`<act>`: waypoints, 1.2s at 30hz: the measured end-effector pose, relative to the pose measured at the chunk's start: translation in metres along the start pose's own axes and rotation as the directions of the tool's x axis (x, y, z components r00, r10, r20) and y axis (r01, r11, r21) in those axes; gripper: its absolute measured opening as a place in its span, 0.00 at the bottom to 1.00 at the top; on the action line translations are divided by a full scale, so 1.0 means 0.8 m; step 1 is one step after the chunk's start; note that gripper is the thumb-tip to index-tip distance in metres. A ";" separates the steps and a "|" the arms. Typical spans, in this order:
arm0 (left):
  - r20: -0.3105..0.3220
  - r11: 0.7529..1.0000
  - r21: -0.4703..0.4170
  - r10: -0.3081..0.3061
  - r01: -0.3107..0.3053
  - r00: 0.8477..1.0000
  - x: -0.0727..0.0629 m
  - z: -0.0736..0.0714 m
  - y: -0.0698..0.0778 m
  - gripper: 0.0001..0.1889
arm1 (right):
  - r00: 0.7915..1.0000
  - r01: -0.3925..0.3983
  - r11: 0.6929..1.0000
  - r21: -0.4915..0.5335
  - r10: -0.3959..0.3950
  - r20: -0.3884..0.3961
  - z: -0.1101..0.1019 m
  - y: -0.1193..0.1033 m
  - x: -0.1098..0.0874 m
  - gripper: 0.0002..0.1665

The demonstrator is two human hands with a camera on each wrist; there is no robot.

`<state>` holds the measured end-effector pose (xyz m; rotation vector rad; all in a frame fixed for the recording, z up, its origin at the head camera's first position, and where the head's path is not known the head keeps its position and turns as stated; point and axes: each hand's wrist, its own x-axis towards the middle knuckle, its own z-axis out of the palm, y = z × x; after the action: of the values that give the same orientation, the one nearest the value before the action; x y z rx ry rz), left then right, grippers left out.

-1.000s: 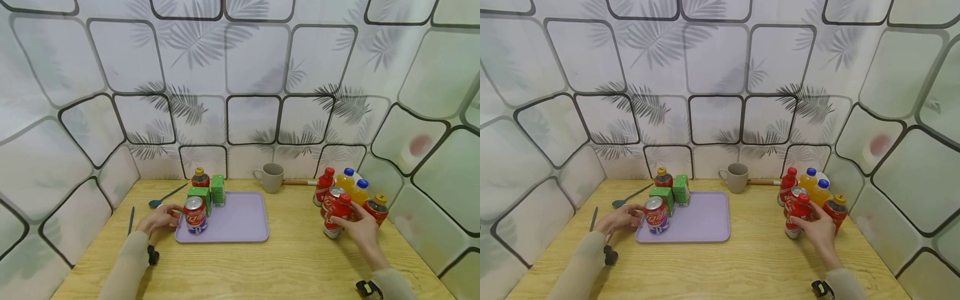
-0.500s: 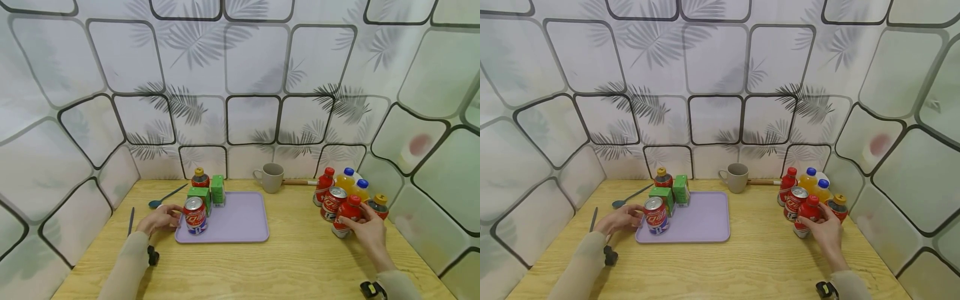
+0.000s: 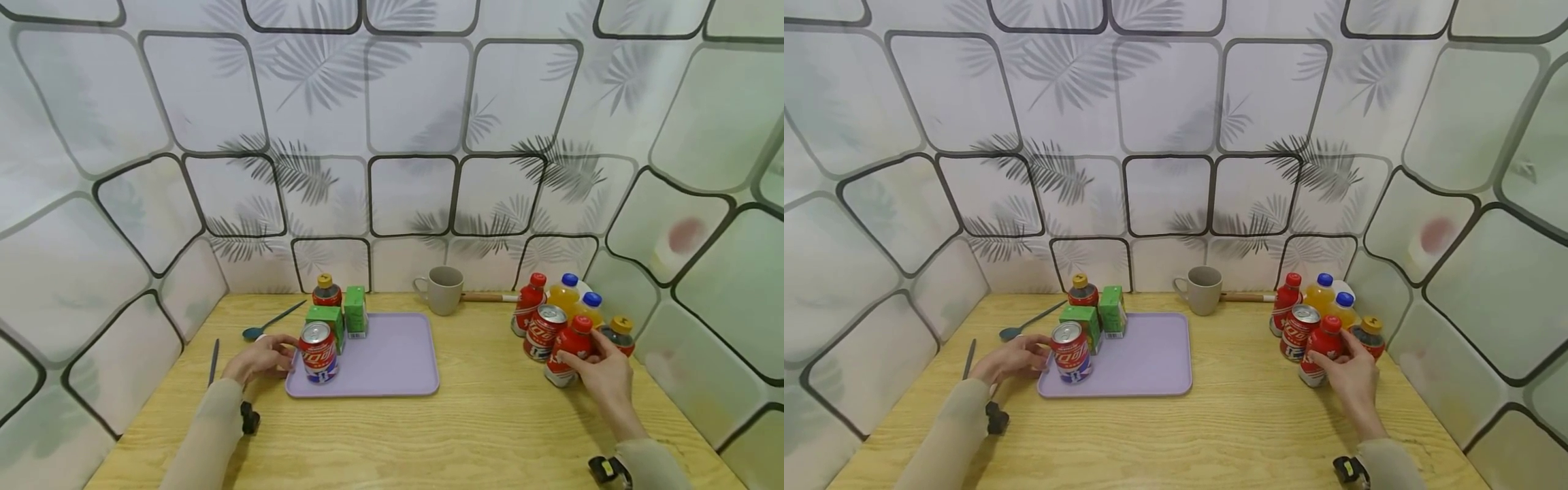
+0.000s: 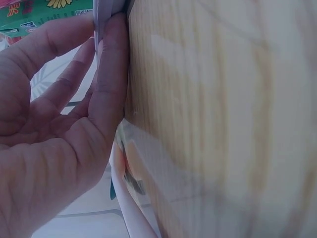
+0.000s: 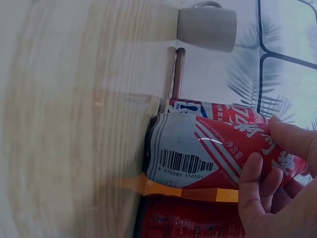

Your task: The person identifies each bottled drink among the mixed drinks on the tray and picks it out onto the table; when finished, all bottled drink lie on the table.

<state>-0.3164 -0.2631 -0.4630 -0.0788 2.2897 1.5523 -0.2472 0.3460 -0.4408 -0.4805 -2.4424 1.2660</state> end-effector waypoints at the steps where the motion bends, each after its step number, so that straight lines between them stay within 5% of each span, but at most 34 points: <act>1: -0.004 1.000 0.000 -0.003 0.003 1.000 0.000 0.000 0.000 0.30 | 1.000 -0.002 1.000 -0.002 0.001 -0.005 0.000 0.000 0.000 0.51; 23: -0.011 1.000 0.004 0.001 -0.001 1.000 0.000 0.000 -0.001 0.30 | 0.998 0.017 1.000 0.004 -0.017 -0.054 0.000 0.002 0.000 0.49; 36: -0.013 1.000 0.017 -0.010 0.010 1.000 0.002 0.000 -0.002 0.30 | 0.968 0.050 0.956 0.289 0.025 -0.250 -0.004 -0.013 0.000 0.31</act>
<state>-0.3177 -0.2631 -0.4648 -0.0953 2.3084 1.5315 -0.2473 0.3427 -0.4302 -0.5062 -2.0041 1.4357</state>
